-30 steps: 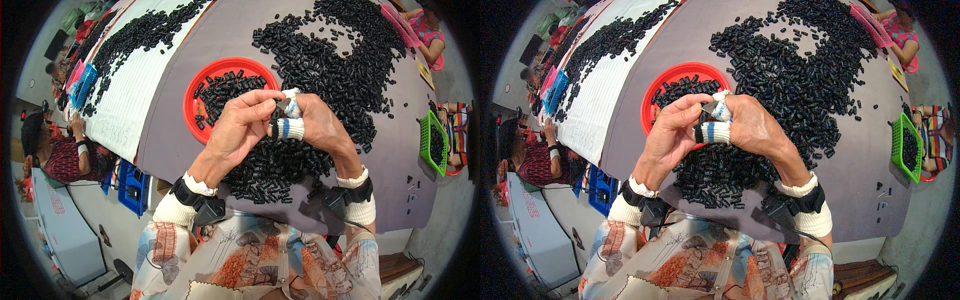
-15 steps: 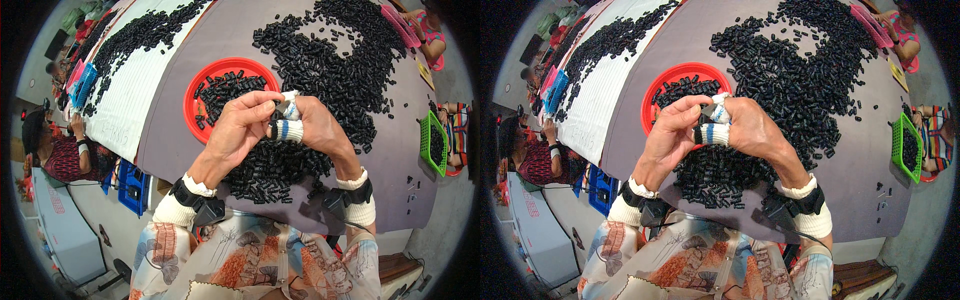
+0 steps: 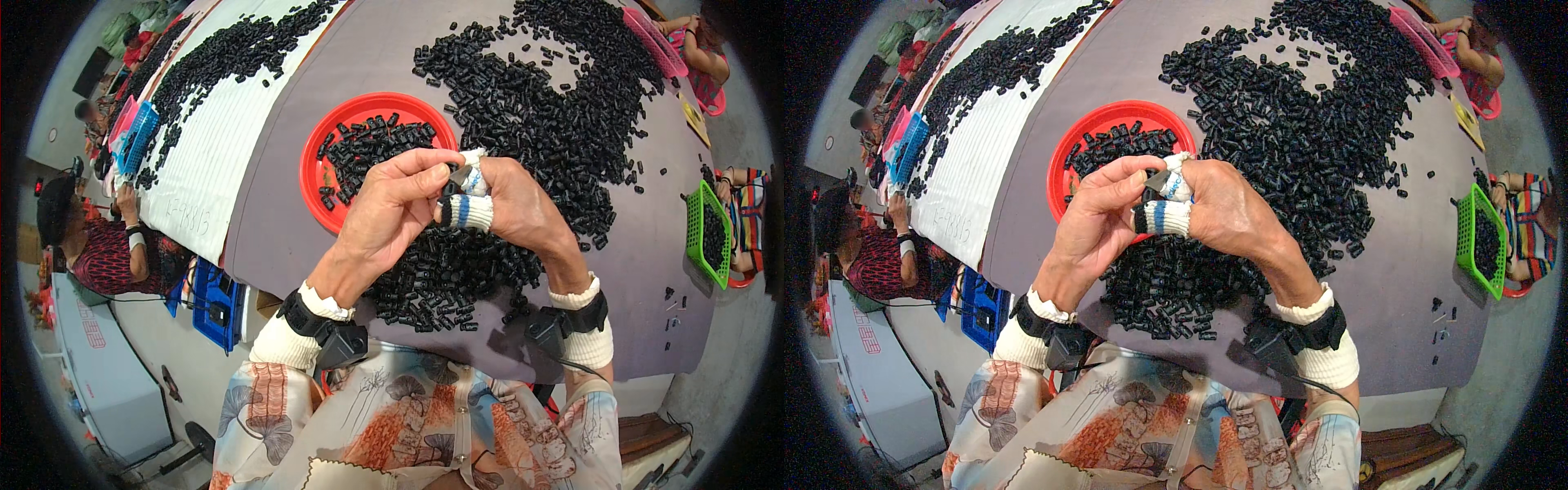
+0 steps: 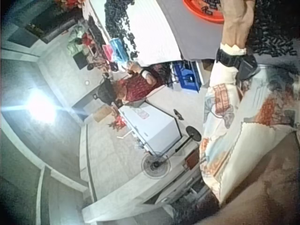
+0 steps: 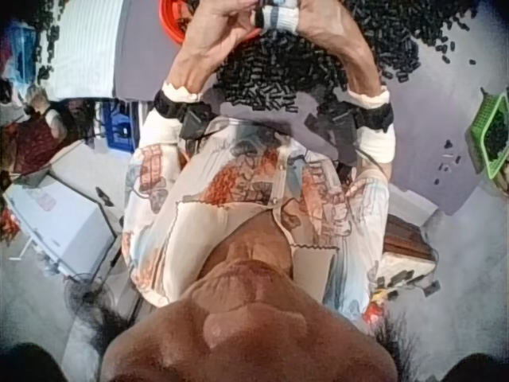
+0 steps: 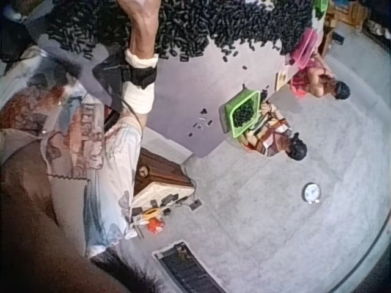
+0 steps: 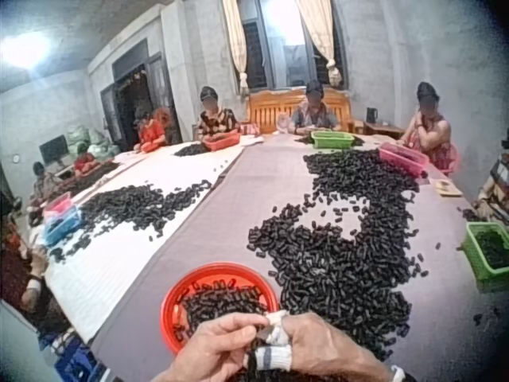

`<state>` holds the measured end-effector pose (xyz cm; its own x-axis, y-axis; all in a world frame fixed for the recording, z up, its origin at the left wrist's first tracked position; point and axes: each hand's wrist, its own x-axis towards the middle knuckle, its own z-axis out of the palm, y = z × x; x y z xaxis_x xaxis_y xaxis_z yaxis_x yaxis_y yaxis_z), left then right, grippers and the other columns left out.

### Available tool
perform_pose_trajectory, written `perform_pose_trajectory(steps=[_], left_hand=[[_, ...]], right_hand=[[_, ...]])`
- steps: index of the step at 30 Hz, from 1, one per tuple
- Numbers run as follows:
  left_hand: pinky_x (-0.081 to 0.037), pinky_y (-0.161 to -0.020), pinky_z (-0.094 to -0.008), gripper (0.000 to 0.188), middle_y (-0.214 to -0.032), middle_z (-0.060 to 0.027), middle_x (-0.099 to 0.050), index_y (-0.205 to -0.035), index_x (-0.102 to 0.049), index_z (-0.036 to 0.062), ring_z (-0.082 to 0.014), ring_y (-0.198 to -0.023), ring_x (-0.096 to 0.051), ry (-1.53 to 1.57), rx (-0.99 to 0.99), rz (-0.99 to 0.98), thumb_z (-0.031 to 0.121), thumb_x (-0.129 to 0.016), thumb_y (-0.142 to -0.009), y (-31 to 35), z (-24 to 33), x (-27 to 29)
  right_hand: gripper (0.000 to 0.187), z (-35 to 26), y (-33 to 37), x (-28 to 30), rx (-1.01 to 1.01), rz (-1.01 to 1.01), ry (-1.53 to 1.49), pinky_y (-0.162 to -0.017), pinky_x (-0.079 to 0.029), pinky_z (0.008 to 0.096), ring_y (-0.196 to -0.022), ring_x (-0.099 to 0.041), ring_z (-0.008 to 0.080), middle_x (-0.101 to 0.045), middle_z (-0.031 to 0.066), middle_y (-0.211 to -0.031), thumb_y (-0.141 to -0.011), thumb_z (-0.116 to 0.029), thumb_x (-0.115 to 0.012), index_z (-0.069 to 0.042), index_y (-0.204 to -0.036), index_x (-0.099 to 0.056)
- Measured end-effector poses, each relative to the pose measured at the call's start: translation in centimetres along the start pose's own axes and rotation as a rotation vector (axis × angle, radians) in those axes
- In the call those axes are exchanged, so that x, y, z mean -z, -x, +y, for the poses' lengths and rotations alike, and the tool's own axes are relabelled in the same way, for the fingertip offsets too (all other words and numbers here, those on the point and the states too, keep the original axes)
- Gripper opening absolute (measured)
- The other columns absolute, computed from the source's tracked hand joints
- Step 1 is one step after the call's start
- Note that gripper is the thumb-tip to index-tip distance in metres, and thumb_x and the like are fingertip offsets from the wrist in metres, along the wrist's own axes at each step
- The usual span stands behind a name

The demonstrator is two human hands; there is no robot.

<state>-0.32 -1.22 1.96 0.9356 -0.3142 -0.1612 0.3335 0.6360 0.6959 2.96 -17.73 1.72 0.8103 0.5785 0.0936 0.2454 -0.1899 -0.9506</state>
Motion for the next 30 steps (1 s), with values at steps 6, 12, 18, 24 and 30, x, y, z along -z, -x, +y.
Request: perform_pose_trajectory(steps=[6,12,18,24,30], left_hand=[[-0.050,-0.073,-0.0246,0.019,-0.094,-0.0065,-0.060,-0.103,-0.057,-0.0034,-0.0108,-0.081,-0.059,-0.018,-0.004,0.023,0.008,-0.053,-0.087,-0.1,-0.2,-0.1],[-0.050,-0.072,-0.0245,0.019,-0.093,-0.0064,-0.060,-0.103,-0.057,-0.0031,-0.0107,-0.080,-0.058,-0.020,-0.004,0.033,0.008,-0.053,-0.088,-0.2,-0.4,0.0],[-0.051,-0.072,-0.0270,0.020,-0.094,-0.0070,-0.060,-0.105,-0.056,-0.0018,-0.0122,-0.083,-0.059,0.081,0.004,-0.049,0.009,-0.053,-0.088,-0.2,-0.3,0.1],[-0.051,-0.073,-0.0277,0.020,-0.094,-0.0076,-0.061,-0.103,-0.057,-0.0013,-0.0134,-0.086,-0.059,0.040,-0.015,-0.081,0.007,-0.056,-0.085,0.0,-0.1,-0.2],[-0.050,-0.074,-0.0260,0.018,-0.091,-0.0069,-0.061,-0.100,-0.057,-0.0022,-0.0124,-0.083,-0.060,-0.084,-0.011,-0.018,0.005,-0.057,-0.083,-0.3,0.1,0.1]], right_hand=[[0.030,0.1,0.0,-0.1,0.028,-0.010,0.069,-0.051,-0.040,0.0297,-0.051,-0.047,0.0132,-0.052,0.0062,-0.056,-0.073,-0.029,-0.069,0.000,-0.071,-0.058],[0.027,-0.2,0.4,0.0,-0.007,0.009,-0.013,-0.052,-0.040,0.0280,-0.054,-0.047,0.0104,-0.053,0.0032,-0.058,-0.072,-0.025,-0.070,0.000,-0.071,-0.058],[0.022,-1.8,0.3,0.4,-0.081,0.015,-0.136,-0.055,-0.038,0.0244,-0.061,-0.044,0.0074,-0.049,-0.0028,-0.067,-0.067,-0.017,-0.074,-0.002,-0.072,-0.058],[0.021,-2.0,0.4,0.3,-0.095,0.049,-0.139,-0.055,-0.038,0.0231,-0.062,-0.044,0.0069,-0.049,-0.0033,-0.069,-0.066,-0.014,-0.073,-0.002,-0.071,-0.057],[0.022,-1.3,0.2,-0.2,-0.084,0.090,-0.117,-0.054,-0.039,0.0237,-0.061,-0.045,0.0068,-0.049,-0.0024,-0.067,-0.066,-0.014,-0.073,-0.001,-0.071,-0.057]])
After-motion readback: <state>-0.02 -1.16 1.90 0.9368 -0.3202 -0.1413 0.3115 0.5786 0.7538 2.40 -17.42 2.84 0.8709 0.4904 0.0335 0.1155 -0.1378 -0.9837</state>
